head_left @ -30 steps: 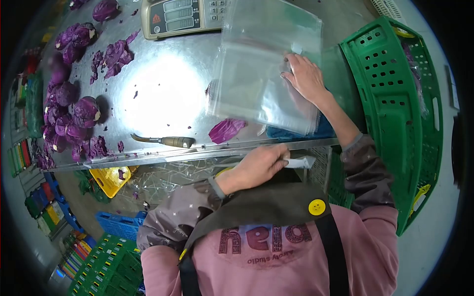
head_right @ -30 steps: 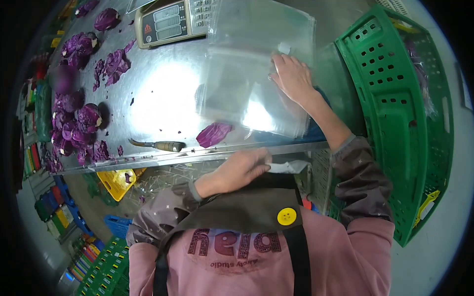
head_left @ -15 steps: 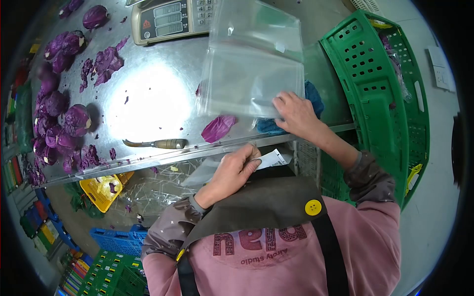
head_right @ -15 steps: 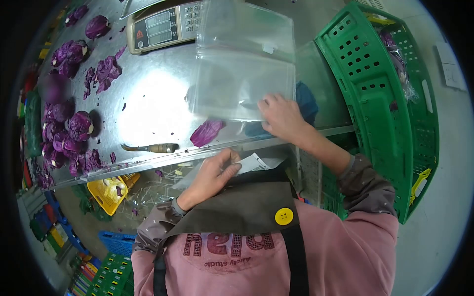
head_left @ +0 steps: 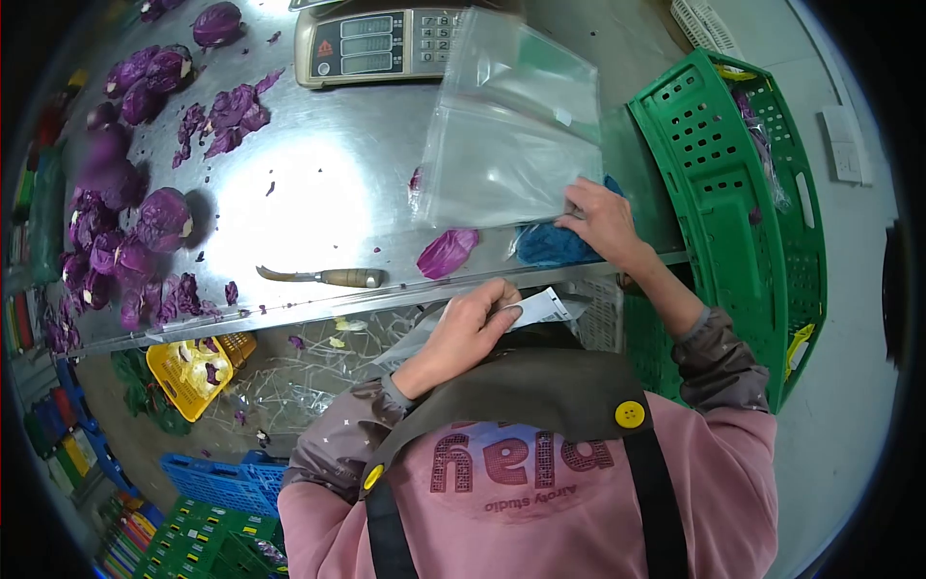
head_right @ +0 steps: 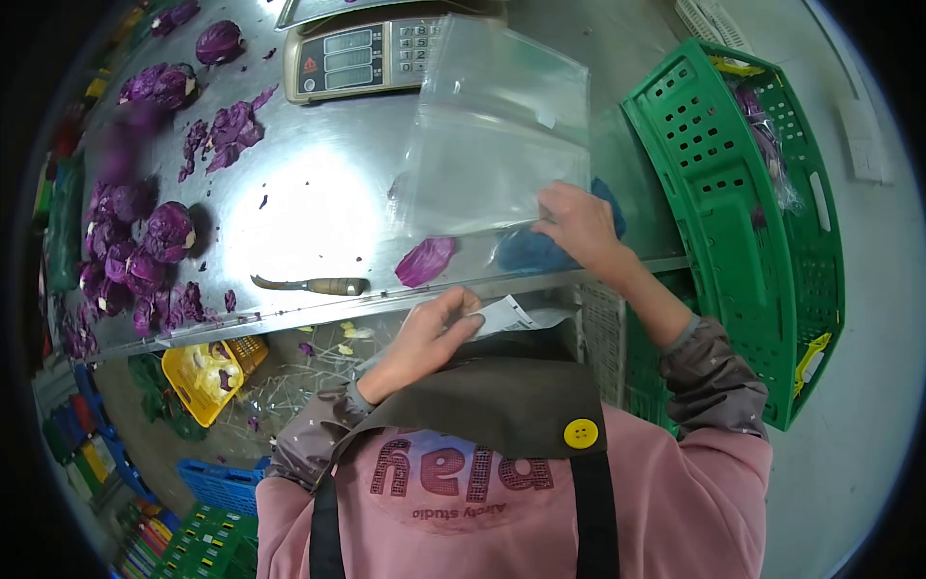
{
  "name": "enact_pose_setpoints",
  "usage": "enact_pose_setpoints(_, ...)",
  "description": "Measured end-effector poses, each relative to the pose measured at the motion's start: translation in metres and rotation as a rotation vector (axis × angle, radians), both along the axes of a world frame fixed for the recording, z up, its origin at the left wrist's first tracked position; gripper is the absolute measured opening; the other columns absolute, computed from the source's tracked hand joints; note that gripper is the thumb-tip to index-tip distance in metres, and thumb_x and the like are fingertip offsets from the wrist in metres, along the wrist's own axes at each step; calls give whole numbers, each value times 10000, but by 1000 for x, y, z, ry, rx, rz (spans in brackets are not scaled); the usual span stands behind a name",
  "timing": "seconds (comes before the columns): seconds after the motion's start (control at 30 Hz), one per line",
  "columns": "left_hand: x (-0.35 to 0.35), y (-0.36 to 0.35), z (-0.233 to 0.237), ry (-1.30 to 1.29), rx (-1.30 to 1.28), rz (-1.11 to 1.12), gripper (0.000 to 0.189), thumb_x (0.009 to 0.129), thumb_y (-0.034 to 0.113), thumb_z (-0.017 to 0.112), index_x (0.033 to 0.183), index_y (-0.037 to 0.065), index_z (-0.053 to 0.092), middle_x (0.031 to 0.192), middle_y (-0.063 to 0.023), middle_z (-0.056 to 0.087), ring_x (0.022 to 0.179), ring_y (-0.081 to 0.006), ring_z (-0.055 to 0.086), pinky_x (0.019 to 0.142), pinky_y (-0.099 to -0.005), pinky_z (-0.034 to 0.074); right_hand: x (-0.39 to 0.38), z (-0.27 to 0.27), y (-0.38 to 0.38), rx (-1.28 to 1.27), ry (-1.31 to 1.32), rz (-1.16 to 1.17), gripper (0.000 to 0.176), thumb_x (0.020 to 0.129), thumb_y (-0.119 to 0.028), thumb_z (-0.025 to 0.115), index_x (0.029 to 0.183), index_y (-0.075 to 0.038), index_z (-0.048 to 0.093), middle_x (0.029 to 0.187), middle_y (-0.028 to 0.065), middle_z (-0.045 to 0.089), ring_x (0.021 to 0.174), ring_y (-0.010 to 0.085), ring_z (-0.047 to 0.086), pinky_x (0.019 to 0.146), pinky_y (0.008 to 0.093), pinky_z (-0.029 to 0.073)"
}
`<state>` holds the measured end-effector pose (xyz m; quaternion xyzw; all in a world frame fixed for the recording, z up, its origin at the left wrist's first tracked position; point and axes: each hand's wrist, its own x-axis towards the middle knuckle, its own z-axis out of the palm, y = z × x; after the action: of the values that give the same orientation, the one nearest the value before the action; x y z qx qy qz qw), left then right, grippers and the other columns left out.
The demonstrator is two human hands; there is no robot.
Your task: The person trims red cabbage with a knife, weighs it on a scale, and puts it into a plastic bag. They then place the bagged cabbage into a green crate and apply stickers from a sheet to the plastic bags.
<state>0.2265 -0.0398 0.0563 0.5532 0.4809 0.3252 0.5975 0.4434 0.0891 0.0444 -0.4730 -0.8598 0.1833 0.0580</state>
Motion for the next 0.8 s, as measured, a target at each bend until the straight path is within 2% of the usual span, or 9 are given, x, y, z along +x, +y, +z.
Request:
enact_pose_setpoints(0.07, -4, -1, 0, -13, 13, 2, 133, 821, 124, 542, 875, 10, 500, 703, -128, 540, 625, -262, 533, 588, -339, 415, 0, 0, 2, -37, -22, -25, 253, 652, -238, 667, 773, -67, 524, 774, 70, 512, 761, 283, 541, 613, 389, 430)
enact_pose_setpoints(0.13, -9, -1, 3, 10, -70, -45, 170, 820, 148, 550, 899, -1, 527, 762, -105, 568, 696, -194, 531, 669, -300, 421, 2, 3, 2, -73, -46, -50, 273, 645, -252, 672, 780, -67, 522, 781, 69, 512, 769, 286, 538, 622, 390, 429)
enact_pose_setpoints(0.23, -13, -2, 2, 12, -39, 1, 148, 826, 135, 548, 881, 1, 518, 738, -81, 548, 686, -161, 514, 666, -289, 418, 0, 12, -1, -125, -152, 9, 360, 631, -305, 690, 895, -100, 558, 853, 80, 543, 840, 301, 540, 679, 376, 448)
enact_pose_setpoints(0.33, -24, 5, -2, -44, 59, 121, 138, 811, 132, 553, 868, 14, 510, 659, -116, 512, 595, -235, 509, 578, -325, 403, -16, 29, -14, 91, -12, 108, 528, 643, -374, 701, 1064, -95, 544, 970, 76, 573, 921, 265, 553, 740, 339, 458)
enact_pose_setpoints(0.4, -35, 15, -3, -62, 37, 173, 131, 814, 120, 549, 863, 4, 511, 643, -96, 506, 587, -178, 486, 564, -301, 399, -34, 48, -20, -716, 677, -68, 623, 683, -345, 706, 1179, -45, 480, 1069, 83, 565, 931, 197, 557, 786, 299, 449)
enact_pose_setpoints(0.5, -54, 35, 23, -124, -22, 192, 139, 812, 110, 554, 875, -7, 512, 658, -95, 524, 601, -125, 485, 557, -278, 395, -71, 68, -39, -730, 602, -13, 486, 738, -251, 679, 1119, 4, 519, 1008, 55, 587, 878, 121, 541, 763, 264, 436)
enact_pose_setpoints(0.57, -70, 46, 33, -25, 3, 75, 113, 851, 67, 518, 932, -12, 512, 742, -5, 541, 722, -59, 491, 646, -210, 408, -87, 72, -39, -759, 627, -104, 413, 748, -212, 664, 1079, 6, 546, 954, 48, 600, 850, 110, 541, 752, 258, 435)
enact_pose_setpoints(0.63, -103, 51, 34, -61, 22, 15, 144, 832, 60, 533, 959, -7, 518, 744, -9, 550, 730, -64, 504, 657, -214, 413, -95, 81, -36, -697, 660, -226, 264, 778, -168, 633, 970, 10, 608, 829, 35, 615, 780, 81, 533, 704, 248, 436)
enact_pose_setpoints(0.8, -189, 24, 22, -65, -254, 20, 324, 738, 114, 648, 1033, 34, 540, 844, -24, 579, 774, -94, 539, 704, -216, 427, -81, 77, -23, -613, 798, -444, 269, 782, -153, 627, 987, 17, 594, 842, 53, 621, 746, 92, 558, 678, 240, 449)
